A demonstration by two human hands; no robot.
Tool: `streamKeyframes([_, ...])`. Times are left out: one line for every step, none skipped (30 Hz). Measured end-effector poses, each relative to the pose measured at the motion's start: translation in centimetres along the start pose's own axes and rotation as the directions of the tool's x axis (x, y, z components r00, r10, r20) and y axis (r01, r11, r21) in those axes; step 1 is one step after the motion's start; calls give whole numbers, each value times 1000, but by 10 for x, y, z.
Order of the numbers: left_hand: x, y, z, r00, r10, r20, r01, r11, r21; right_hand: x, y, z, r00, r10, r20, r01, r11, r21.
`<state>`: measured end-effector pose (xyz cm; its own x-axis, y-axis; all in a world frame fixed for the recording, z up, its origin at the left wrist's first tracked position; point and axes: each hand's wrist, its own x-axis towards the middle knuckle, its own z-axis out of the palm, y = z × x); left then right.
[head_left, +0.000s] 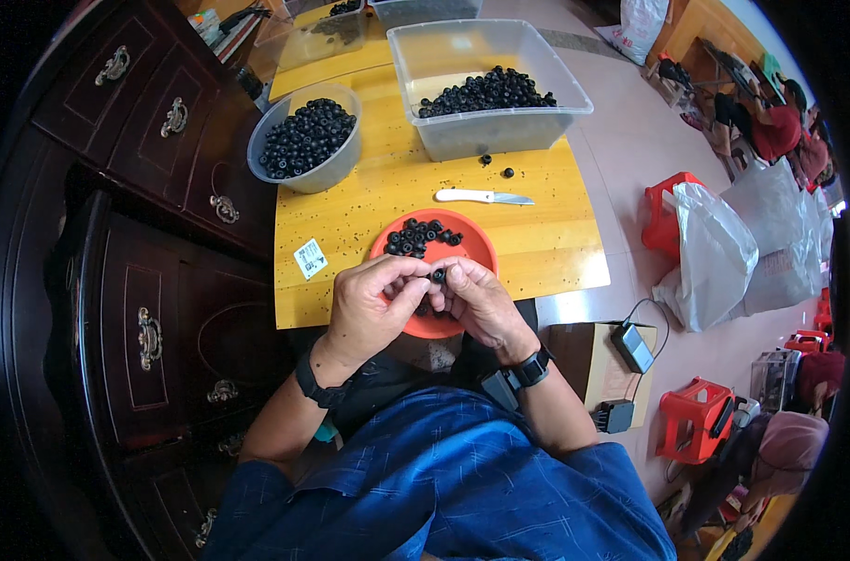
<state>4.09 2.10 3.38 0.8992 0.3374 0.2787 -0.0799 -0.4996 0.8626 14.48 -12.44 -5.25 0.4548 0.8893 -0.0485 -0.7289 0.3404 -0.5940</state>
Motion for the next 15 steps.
streamKeyframes([0,0,0,1000,-21,4,22,1000,-16,0,0,0,1000,-1,-2,1,1000,1])
streamKeyframes([0,0,-1,1000,-22,6,22,1000,-15,-1,-1,-1,1000,17,1,-17,1000,-26])
streamKeyframes([1,-1,-2,999,-28,30,28,1000,2,-1,-1,-2,999,35,4,-35,998,-53])
streamKeyframes([1,-1,-3,998,-34,54,33,999,20,-1,-1,-3,999,34,3,-34,998,-51])
streamKeyframes([1,-3,-4,998,-34,56,33,999,21,-1,-2,-3,999,46,-7,-46,997,-58])
streamKeyframes([1,-5,-4,995,-56,80,58,998,-27,-1,-2,-2,998,56,-16,-57,996,-64])
streamKeyframes([0,-8,-4,992,-76,104,84,994,-74,-2,-2,0,998,55,-18,-56,996,-63])
streamKeyframes([0,-9,-4,991,-77,106,85,994,-73,-2,-2,3,998,45,-38,-46,998,-41])
streamKeyframes([-1,-10,-3,989,-85,118,98,989,-114,-2,-2,5,998,35,-57,-36,999,-19])
streamKeyframes([-2,-11,-3,987,-93,129,112,982,-154,-1,-1,3,998,34,-59,-35,999,-17])
streamKeyframes([-2,-13,-3,987,-93,132,113,982,-154,0,1,1,999,4,-34,-5,1000,-14])
streamKeyframes([-2,-14,-2,981,-116,154,146,970,-195,0,1,-1,1000,-26,-9,26,1000,-9])
streamKeyframes([-3,-15,-2,975,-139,176,179,955,-235,0,1,-1,1000,-28,-11,27,1000,-8])
streamKeyframes([-3,-18,-2,974,-140,180,181,955,-235,-1,2,-2,1000,-25,-19,24,999,-21])
streamKeyframes([-3,-20,-4,957,-168,236,229,937,-265,-1,2,-2,999,-22,-27,21,999,-34])
